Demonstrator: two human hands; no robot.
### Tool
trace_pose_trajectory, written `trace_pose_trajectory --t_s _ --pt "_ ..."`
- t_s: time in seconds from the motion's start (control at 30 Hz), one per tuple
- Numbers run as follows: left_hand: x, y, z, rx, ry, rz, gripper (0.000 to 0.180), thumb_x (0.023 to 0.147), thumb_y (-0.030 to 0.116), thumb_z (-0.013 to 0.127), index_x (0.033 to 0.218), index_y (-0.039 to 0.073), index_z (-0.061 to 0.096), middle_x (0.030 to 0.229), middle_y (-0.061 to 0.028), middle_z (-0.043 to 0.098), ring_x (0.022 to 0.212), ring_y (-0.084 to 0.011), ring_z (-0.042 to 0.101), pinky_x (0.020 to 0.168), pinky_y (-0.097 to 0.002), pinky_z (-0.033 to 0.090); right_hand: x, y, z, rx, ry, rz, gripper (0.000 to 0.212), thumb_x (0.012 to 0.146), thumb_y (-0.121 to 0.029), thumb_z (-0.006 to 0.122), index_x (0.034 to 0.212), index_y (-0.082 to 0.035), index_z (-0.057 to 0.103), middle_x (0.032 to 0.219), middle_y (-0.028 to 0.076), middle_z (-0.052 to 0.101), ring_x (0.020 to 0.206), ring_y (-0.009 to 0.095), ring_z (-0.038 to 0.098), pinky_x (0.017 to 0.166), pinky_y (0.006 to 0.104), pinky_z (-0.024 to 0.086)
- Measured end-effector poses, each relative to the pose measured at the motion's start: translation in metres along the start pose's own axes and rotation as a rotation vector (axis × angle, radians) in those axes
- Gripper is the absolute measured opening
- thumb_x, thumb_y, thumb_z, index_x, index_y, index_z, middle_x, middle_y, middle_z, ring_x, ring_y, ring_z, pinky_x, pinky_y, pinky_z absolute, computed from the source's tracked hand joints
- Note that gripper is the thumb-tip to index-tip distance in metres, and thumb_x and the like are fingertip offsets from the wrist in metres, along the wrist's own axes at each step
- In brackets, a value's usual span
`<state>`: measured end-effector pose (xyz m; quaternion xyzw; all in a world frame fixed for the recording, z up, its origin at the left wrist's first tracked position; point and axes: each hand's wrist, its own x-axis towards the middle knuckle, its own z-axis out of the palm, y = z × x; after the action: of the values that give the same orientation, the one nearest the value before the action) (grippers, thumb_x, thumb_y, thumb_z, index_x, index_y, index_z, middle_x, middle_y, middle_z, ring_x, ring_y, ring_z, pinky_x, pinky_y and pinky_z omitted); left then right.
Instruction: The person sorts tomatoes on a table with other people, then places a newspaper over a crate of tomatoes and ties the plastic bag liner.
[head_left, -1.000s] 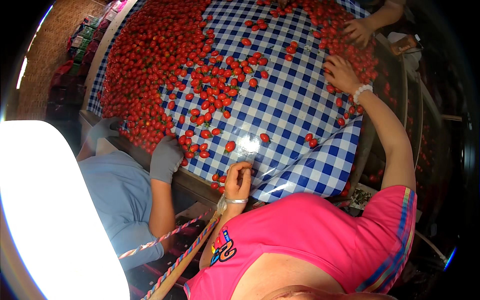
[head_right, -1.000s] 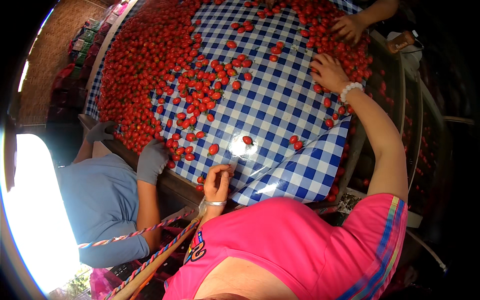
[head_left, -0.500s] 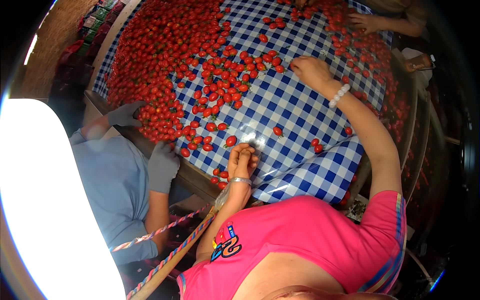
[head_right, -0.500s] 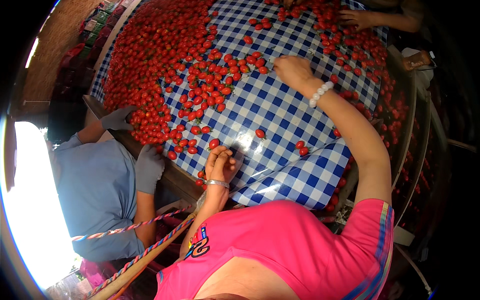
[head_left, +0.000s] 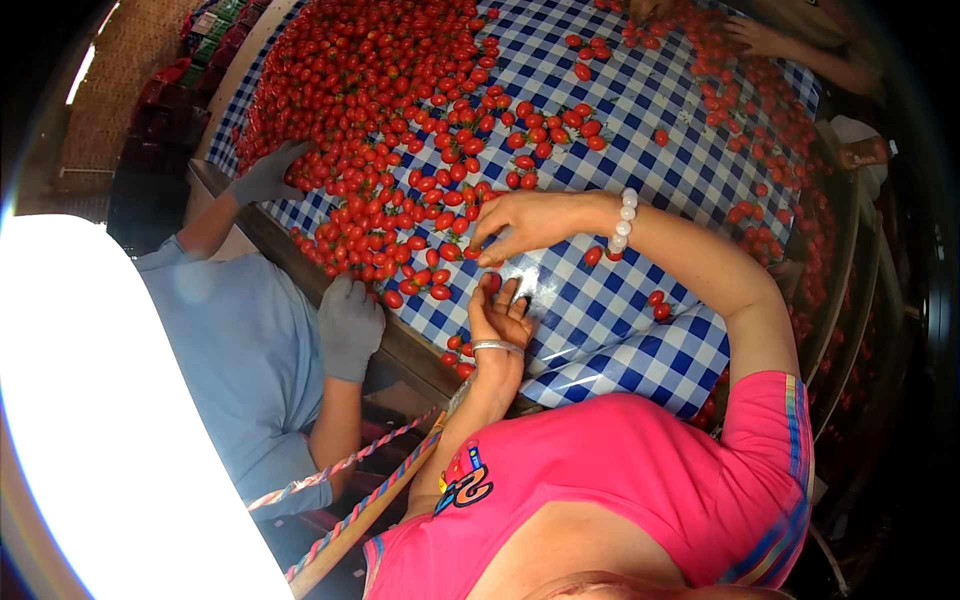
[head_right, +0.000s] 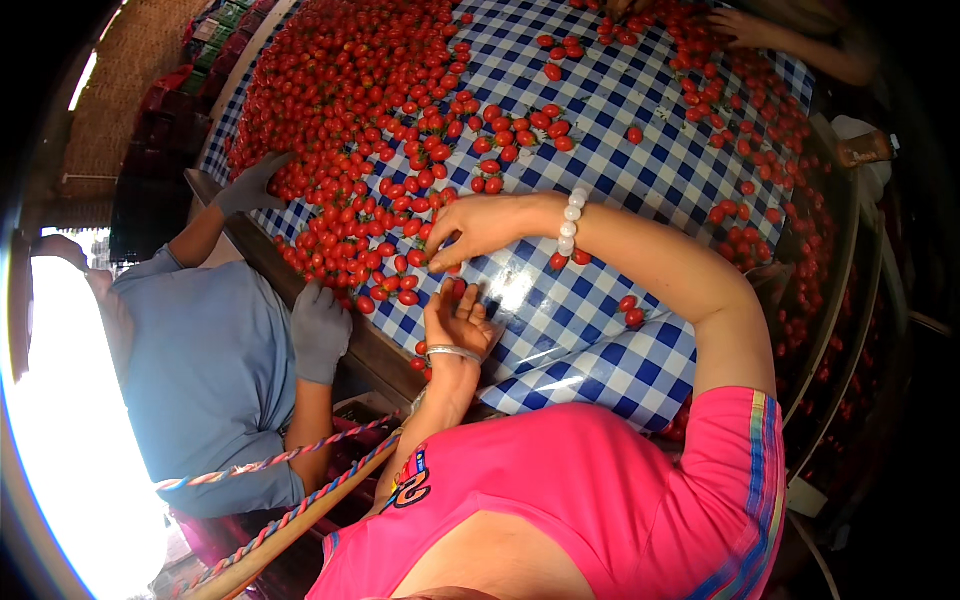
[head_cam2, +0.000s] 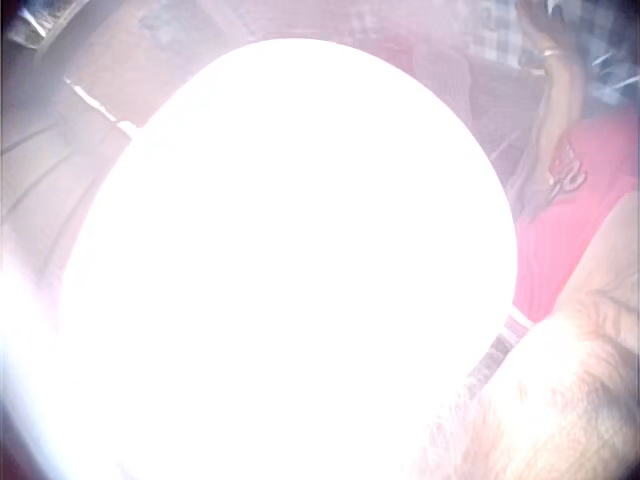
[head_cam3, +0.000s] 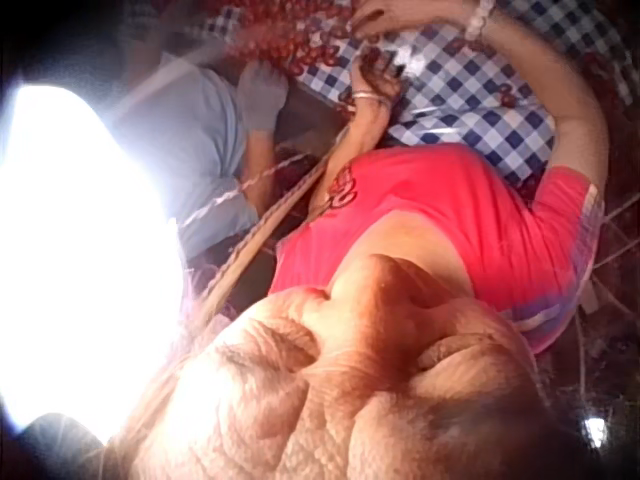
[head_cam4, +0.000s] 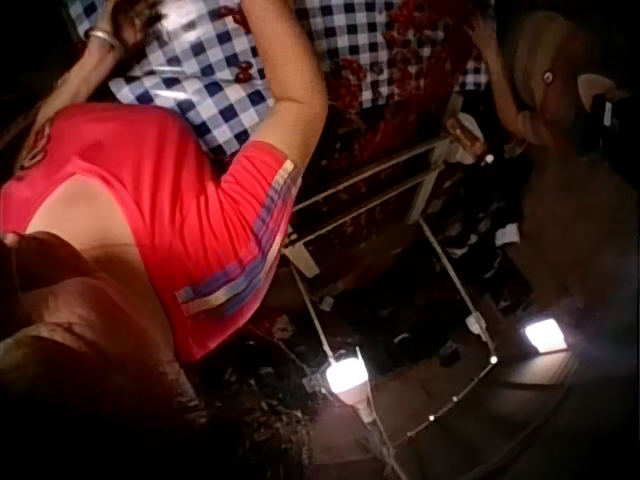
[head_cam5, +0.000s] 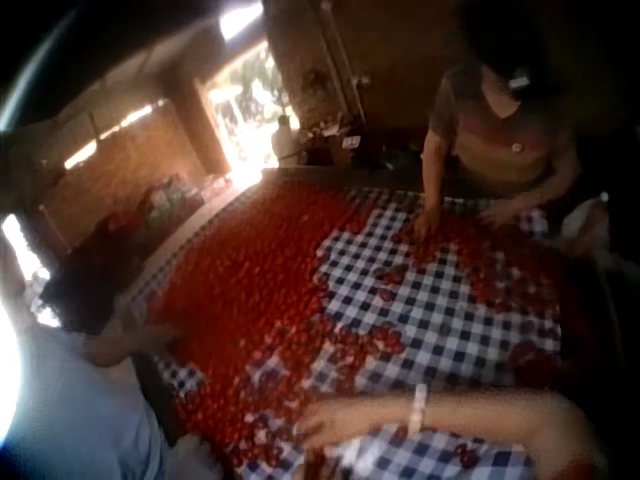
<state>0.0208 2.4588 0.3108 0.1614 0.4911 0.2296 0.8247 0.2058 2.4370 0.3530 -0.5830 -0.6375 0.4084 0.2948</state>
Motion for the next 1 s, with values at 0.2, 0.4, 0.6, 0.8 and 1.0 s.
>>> trace_pose_trajectory --t_s 0.2,0.4,0.6,0.8,1.0 --pt "0.004 0.006 -0.027 0.175 -0.442 -0.117 0.028 0.095 0.034 0.047 0.073 0.018 0.043 0.058 0.0045 0.033 0.044 -0.0087 0.028 0.039 -0.0233 0.025 0.056 0.032 0.061 -0.708 0.478 -0.249 0.037 0.077 -0.030 0.068 0.112 -0.016 0.066 0.133 0.011 0.048 0.129 0.031 0.039 0.103 0.0560 0.032" --pt "0.000 0.004 -0.056 0.286 -0.468 -0.127 0.030 0.095 0.032 0.050 0.071 0.017 0.041 0.058 0.0042 0.031 0.045 -0.0092 0.029 0.040 -0.0235 0.021 0.043 0.086 0.031 -0.735 0.651 -0.088 0.032 0.072 -0.030 0.067 0.100 -0.015 0.067 0.126 0.010 0.048 0.129 0.031 0.036 0.104 0.0651 0.022" --pt "-0.014 0.003 -0.046 0.342 -0.403 -0.121 0.029 0.094 0.028 0.050 0.069 0.016 0.041 0.056 0.0034 0.031 0.044 -0.0095 0.029 0.040 -0.0239 0.022 -0.066 0.124 -0.024 -0.814 0.827 0.459 0.040 0.077 -0.028 0.068 0.114 -0.012 0.062 0.134 0.011 0.044 0.128 0.032 0.037 0.104 0.0544 0.025" --pt "0.018 -0.009 -0.061 0.320 -0.495 -0.337 0.030 0.091 0.021 0.050 0.064 0.014 0.037 0.055 0.0013 0.031 0.044 -0.0112 0.028 0.041 -0.0249 0.023 -0.016 0.078 0.000 -0.881 0.856 0.245 0.047 0.081 -0.019 0.064 0.126 -0.014 0.054 0.138 0.012 0.043 0.133 0.034 0.031 0.107 0.0598 0.023" --pt "0.026 -0.010 -0.061 0.276 -0.431 -0.449 0.026 0.087 0.017 0.049 0.065 0.012 0.037 0.056 -0.0001 0.032 0.045 -0.0129 0.029 0.041 -0.0259 0.024 0.122 0.048 0.060 -0.781 0.528 -0.151 0.048 0.078 -0.036 0.067 0.123 -0.021 0.059 0.140 0.011 0.040 0.137 0.033 0.026 0.108 0.0653 0.018"
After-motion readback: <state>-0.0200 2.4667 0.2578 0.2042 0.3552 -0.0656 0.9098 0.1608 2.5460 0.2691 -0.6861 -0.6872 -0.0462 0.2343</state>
